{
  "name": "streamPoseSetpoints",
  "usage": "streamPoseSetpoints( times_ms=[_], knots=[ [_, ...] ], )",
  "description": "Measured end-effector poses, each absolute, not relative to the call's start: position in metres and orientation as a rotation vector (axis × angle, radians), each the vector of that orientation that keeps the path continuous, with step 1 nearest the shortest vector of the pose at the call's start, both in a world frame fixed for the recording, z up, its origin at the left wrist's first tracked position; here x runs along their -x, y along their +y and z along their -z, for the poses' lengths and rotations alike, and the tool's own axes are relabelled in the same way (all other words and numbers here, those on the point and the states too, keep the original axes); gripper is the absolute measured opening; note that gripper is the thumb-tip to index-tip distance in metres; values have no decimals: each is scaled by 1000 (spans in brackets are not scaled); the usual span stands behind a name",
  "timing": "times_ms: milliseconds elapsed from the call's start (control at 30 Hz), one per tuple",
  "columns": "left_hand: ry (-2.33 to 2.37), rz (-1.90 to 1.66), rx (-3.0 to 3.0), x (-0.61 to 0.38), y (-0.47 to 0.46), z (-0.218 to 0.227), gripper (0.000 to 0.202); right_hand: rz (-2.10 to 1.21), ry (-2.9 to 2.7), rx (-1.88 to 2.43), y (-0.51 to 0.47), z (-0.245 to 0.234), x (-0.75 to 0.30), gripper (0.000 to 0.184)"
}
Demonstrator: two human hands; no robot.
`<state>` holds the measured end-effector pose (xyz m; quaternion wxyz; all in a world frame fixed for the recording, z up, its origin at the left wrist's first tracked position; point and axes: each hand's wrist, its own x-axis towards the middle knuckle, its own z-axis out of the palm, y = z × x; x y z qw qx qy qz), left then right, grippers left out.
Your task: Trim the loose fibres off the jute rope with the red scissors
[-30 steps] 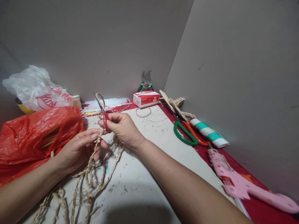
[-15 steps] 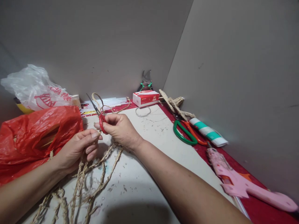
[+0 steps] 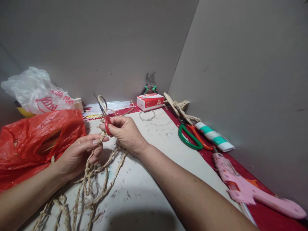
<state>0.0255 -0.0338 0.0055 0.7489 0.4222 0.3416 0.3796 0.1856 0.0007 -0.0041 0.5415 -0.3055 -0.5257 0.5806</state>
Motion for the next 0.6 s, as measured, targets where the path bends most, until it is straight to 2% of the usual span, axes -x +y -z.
streamPoseSetpoints(
  times_ms=[300, 600],
  knots=[
    [788, -856, -956, -27, -36, -3, 10, -1352, -1287, 734, 0, 4, -187, 28],
    [844, -845, -996, -26, -38, -2, 17, -1361, -1299, 712, 0, 4, -186, 28]
  ],
)
